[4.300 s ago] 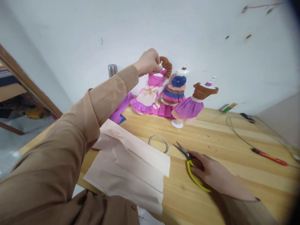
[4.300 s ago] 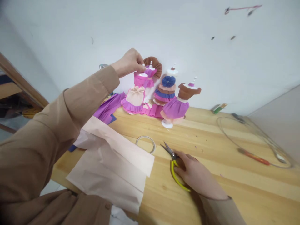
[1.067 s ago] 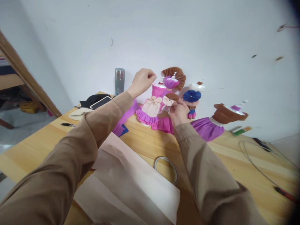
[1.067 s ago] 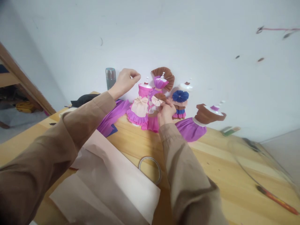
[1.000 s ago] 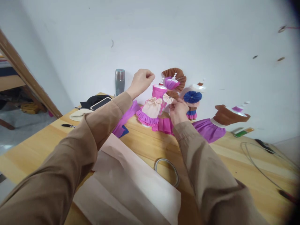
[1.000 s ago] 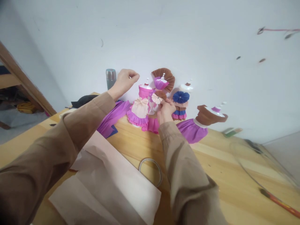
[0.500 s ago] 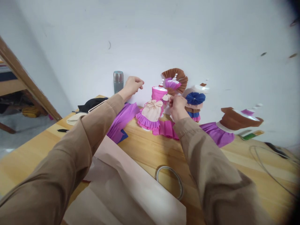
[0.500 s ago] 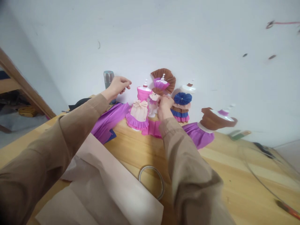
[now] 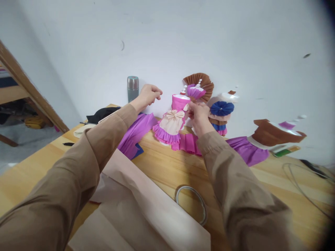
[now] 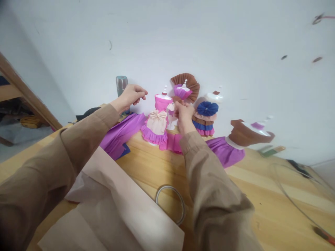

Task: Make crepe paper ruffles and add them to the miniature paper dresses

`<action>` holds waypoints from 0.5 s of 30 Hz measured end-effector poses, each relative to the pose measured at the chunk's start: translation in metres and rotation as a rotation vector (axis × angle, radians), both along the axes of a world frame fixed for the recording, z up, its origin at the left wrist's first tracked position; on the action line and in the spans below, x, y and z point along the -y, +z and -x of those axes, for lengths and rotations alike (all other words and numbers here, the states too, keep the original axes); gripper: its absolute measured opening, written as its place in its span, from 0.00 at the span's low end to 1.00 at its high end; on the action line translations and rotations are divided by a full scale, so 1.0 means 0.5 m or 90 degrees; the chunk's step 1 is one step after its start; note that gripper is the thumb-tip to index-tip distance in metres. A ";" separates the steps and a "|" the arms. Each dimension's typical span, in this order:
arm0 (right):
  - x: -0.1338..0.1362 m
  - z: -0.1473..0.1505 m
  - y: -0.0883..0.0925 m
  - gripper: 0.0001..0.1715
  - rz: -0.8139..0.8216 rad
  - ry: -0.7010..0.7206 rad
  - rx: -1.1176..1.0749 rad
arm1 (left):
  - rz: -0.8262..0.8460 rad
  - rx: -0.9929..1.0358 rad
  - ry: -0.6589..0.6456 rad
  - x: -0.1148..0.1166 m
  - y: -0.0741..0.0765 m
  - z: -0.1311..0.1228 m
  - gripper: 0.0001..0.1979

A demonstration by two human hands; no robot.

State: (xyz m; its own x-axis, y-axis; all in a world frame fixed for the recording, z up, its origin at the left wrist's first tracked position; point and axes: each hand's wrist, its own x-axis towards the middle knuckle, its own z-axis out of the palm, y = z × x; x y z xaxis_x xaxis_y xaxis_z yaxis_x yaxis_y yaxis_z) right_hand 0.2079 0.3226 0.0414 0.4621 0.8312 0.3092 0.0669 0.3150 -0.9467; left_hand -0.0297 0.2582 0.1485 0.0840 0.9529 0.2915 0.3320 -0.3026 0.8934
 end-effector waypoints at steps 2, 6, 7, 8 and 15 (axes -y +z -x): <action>0.001 -0.002 0.000 0.20 0.021 -0.004 0.014 | 0.007 -0.005 -0.003 0.000 -0.002 0.004 0.07; -0.002 -0.006 0.007 0.18 0.014 -0.048 0.047 | 0.010 -0.003 -0.005 -0.003 -0.006 0.013 0.07; -0.004 -0.007 0.010 0.17 0.004 -0.066 0.057 | 0.010 -0.001 -0.006 -0.005 -0.008 0.014 0.08; -0.005 -0.008 0.012 0.15 -0.007 -0.085 0.066 | 0.010 0.003 -0.007 -0.006 -0.009 0.016 0.08; -0.003 -0.015 0.015 0.12 -0.049 -0.190 0.141 | 0.019 0.007 -0.016 -0.002 -0.014 0.020 0.08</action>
